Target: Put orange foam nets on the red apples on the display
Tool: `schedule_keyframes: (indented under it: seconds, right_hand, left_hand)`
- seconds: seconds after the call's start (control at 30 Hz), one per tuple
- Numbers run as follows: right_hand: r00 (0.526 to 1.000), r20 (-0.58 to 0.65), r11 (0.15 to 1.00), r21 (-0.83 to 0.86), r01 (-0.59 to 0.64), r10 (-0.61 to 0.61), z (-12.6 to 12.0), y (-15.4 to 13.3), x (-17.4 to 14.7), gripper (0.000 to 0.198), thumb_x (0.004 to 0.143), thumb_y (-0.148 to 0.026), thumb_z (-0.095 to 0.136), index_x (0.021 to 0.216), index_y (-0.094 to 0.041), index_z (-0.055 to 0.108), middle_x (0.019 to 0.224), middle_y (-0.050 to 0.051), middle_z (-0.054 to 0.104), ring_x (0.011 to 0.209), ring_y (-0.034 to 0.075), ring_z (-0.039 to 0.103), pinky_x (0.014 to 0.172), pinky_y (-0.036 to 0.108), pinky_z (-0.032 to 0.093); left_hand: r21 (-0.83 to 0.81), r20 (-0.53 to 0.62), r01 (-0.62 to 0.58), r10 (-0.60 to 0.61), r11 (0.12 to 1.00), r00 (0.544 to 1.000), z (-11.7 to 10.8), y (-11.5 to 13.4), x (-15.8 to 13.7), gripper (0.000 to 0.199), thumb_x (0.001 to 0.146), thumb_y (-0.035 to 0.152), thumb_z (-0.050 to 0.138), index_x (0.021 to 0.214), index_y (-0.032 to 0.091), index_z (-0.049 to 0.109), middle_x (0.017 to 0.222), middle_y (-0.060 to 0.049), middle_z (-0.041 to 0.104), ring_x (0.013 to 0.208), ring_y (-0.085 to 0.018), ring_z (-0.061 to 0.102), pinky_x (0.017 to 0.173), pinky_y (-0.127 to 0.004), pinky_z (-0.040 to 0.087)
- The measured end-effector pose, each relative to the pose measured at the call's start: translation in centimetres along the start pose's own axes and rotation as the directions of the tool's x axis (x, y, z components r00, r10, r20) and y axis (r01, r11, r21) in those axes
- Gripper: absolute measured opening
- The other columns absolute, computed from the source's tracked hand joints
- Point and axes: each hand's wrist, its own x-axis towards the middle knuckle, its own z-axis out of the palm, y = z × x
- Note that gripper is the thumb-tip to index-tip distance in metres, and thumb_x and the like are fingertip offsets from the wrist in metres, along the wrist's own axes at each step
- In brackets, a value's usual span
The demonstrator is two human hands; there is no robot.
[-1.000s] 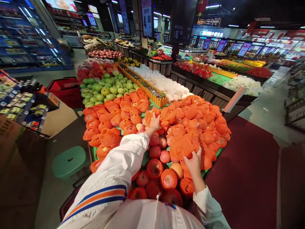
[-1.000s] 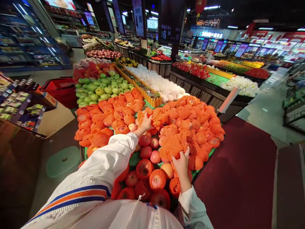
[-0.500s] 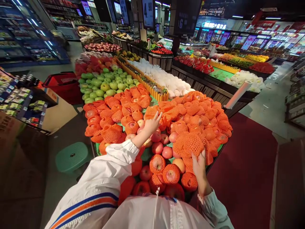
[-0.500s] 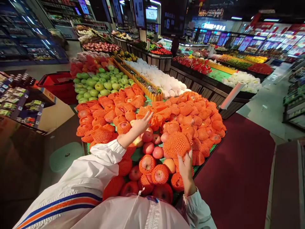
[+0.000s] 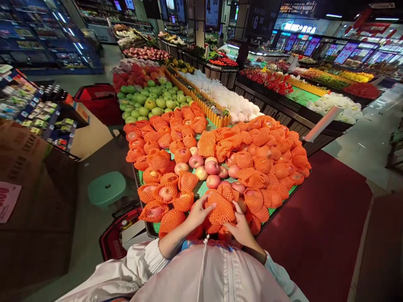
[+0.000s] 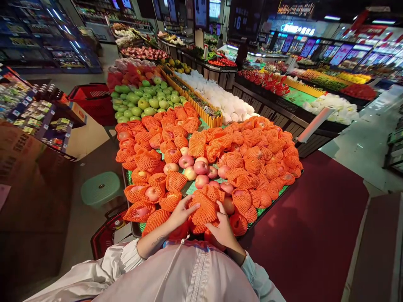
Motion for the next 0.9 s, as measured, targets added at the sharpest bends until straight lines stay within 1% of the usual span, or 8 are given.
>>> schedule_keyframes:
  seconds: [0.13, 0.3, 0.43, 0.5, 0.6, 0.73, 0.8, 0.9]
  right_hand:
    - [0.999, -0.033, 0.991, 0.13, -0.015, 0.019, -0.2, -0.2, -0.7, 0.031, 0.081, -0.04, 0.081, 0.069, -0.021, 0.06, 0.124, 0.014, 0.067, 0.118, 0.029, 0.067, 0.102, 0.046, 0.055]
    - [0.984, -0.167, 0.985, 0.169, -0.028, 0.056, -0.1, -0.1, -0.8, 0.025, 0.086, -0.042, 0.076, 0.088, -0.023, 0.06, 0.113, 0.01, 0.066, 0.108, 0.023, 0.067, 0.094, 0.04, 0.059]
    - [0.971, -0.238, 1.0, 0.012, 0.013, -0.009, -0.4, 0.0, -1.1, 0.036, 0.094, -0.039, 0.065, 0.126, -0.024, 0.059, 0.144, 0.015, 0.055, 0.132, 0.026, 0.057, 0.105, 0.045, 0.054]
    - [0.981, -0.165, 0.993, -0.077, 0.087, -0.099, -0.7, 0.1, -1.2, 0.043, 0.096, -0.031, 0.059, 0.138, -0.026, 0.055, 0.154, 0.014, 0.05, 0.144, 0.027, 0.048, 0.114, 0.05, 0.048]
    - [0.99, 0.003, 0.977, -0.159, 0.14, -0.142, -1.0, 0.2, -1.3, 0.059, 0.089, -0.015, 0.05, 0.147, -0.028, 0.052, 0.153, 0.01, 0.054, 0.144, 0.026, 0.049, 0.122, 0.053, 0.04]
    - [0.993, 0.07, 0.965, -0.236, 0.112, -0.098, -1.1, 0.2, -1.3, 0.069, 0.084, -0.014, 0.052, 0.151, -0.029, 0.049, 0.153, 0.007, 0.057, 0.141, 0.026, 0.054, 0.119, 0.05, 0.045]
    - [0.996, 0.006, 0.954, -0.284, 0.091, -0.093, -1.2, 0.2, -1.4, 0.067, 0.085, -0.018, 0.056, 0.151, -0.028, 0.05, 0.15, 0.008, 0.06, 0.139, 0.028, 0.057, 0.115, 0.048, 0.05]
    - [0.986, -0.142, 0.931, -0.363, 0.03, -0.087, -1.5, 0.2, -1.4, 0.051, 0.084, -0.029, 0.062, 0.135, -0.024, 0.062, 0.126, 0.011, 0.073, 0.115, 0.031, 0.071, 0.098, 0.047, 0.06]
  left_hand:
    - [0.07, -0.17, 0.007, 0.005, 0.998, 0.985, -2.3, -1.3, -0.1, 0.048, 0.078, 0.059, 0.074, 0.103, 0.02, 0.063, 0.108, -0.009, 0.072, 0.106, -0.026, 0.067, 0.101, -0.042, 0.051]
    - [0.13, -0.238, 0.01, 0.021, 0.991, 0.971, -3.9, -1.6, -0.4, 0.042, 0.082, 0.041, 0.068, 0.115, 0.018, 0.06, 0.117, -0.011, 0.071, 0.112, -0.026, 0.066, 0.105, -0.043, 0.05]
    - [0.194, 0.036, -0.067, 0.061, 0.979, 0.997, -3.6, -0.9, -1.4, 0.039, 0.078, 0.026, 0.071, 0.116, 0.019, 0.067, 0.117, -0.009, 0.074, 0.114, -0.027, 0.067, 0.108, -0.044, 0.049]
    - [0.228, 0.195, -0.142, 0.098, 0.963, 0.976, -3.1, -0.6, -2.0, 0.039, 0.076, 0.019, 0.069, 0.115, 0.02, 0.071, 0.12, -0.009, 0.075, 0.116, -0.027, 0.067, 0.111, -0.045, 0.047]
    - [0.295, 0.258, -0.221, 0.145, 0.93, 0.955, -2.7, -0.2, -2.5, 0.04, 0.078, 0.015, 0.063, 0.117, 0.022, 0.073, 0.124, -0.01, 0.075, 0.12, -0.028, 0.066, 0.115, -0.047, 0.044]
    - [0.333, 0.165, -0.207, 0.16, 0.92, 0.973, -3.5, 1.1, -2.2, 0.04, 0.078, 0.016, 0.062, 0.117, 0.02, 0.072, 0.125, -0.011, 0.074, 0.12, -0.028, 0.066, 0.113, -0.046, 0.046]
    - [0.325, 0.044, -0.166, 0.16, 0.931, 0.986, -4.7, 1.6, -1.8, 0.041, 0.079, 0.021, 0.063, 0.12, 0.02, 0.069, 0.126, -0.01, 0.073, 0.12, -0.028, 0.065, 0.112, -0.045, 0.047]
    - [0.36, -0.196, -0.068, 0.147, 0.93, 0.97, -6.8, 1.9, -1.2, 0.041, 0.082, 0.028, 0.06, 0.121, 0.019, 0.065, 0.122, -0.009, 0.074, 0.12, -0.029, 0.065, 0.111, -0.045, 0.048]
